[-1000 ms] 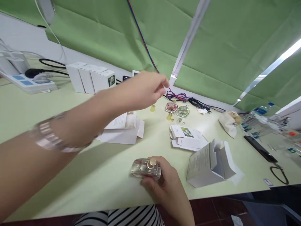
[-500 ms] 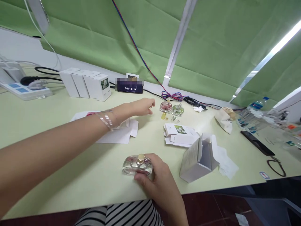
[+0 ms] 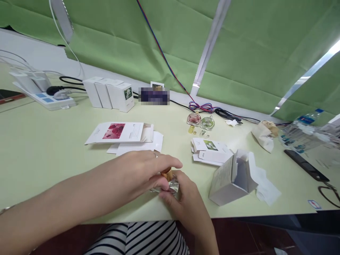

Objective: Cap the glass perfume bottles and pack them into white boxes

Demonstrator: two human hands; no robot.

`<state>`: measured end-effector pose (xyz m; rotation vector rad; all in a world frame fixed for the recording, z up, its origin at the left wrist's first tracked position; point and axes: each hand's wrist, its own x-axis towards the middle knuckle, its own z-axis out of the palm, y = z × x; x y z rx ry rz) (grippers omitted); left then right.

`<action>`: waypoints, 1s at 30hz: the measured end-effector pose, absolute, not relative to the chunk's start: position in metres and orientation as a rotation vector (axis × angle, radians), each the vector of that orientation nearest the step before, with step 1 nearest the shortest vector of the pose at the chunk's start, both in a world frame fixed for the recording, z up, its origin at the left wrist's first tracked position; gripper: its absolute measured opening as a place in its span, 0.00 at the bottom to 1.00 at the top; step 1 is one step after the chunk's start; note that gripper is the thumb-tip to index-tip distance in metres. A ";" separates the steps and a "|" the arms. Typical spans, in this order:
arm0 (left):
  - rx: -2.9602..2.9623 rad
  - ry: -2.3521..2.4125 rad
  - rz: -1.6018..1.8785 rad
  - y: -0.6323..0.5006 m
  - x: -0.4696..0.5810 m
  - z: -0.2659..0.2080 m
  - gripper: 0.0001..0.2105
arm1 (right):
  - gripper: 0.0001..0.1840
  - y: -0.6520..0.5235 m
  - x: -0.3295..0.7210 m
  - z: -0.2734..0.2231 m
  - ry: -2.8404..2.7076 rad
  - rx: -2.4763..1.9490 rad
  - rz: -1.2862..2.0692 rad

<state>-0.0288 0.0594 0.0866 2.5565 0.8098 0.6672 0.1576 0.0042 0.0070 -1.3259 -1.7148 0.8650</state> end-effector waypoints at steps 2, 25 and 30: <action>2.533 0.853 0.635 0.061 -0.027 0.078 0.14 | 0.13 0.005 0.158 0.008 -1.711 -1.333 0.876; 2.336 0.993 1.069 0.026 -0.014 0.009 0.27 | 0.39 -0.059 0.170 -0.035 -1.275 -1.423 -0.313; 2.380 1.043 1.110 0.022 -0.021 0.000 0.29 | 0.46 -0.041 0.204 -0.034 -0.828 -1.649 -0.192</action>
